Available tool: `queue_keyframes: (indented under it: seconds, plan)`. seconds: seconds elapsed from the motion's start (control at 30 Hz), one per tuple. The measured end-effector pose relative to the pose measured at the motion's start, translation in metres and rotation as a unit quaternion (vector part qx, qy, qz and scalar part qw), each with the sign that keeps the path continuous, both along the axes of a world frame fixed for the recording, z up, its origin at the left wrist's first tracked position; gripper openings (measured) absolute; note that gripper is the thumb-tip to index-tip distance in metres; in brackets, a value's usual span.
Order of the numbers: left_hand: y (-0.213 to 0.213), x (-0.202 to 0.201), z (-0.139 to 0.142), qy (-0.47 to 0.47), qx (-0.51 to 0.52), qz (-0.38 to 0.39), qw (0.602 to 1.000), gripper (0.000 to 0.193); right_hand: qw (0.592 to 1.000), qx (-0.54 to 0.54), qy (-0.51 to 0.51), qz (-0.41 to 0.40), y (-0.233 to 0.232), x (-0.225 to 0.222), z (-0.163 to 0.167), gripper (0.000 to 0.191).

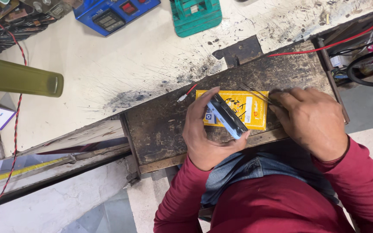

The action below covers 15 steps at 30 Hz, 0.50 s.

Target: The person removes a sticker from the back of a light blue smartphone using tweezers, then uses a screwdriver to remove screws from the back cover. The person then removes the back cover to expose the internal components.

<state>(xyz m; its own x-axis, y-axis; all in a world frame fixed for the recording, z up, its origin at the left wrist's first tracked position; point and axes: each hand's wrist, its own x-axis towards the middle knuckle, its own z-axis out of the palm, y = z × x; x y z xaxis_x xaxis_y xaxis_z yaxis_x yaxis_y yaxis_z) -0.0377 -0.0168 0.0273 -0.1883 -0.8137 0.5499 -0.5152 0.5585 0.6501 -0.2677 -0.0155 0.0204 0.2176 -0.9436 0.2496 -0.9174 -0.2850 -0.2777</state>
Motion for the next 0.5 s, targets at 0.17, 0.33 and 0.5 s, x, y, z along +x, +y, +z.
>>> queue_keyframes:
  seconds: [0.17, 0.33, 0.5]
  plan:
    - [0.006, -0.003, -0.003, -0.002, -0.003, -0.020, 1.000, 0.097, 0.963, 0.067, -0.260, 0.033, 0.006, -0.003, 0.022, 0.036]
    - [0.010, -0.014, -0.008, 0.007, -0.022, -0.070, 0.997, 0.096, 0.946, 0.111, -0.279, 0.119, 0.013, -0.006, 0.045, 0.047]
    - [0.013, -0.023, -0.016, -0.005, -0.037, -0.038, 0.999, 0.095, 0.950, 0.124, -0.259, 0.120, 0.015, -0.002, 0.055, 0.044]
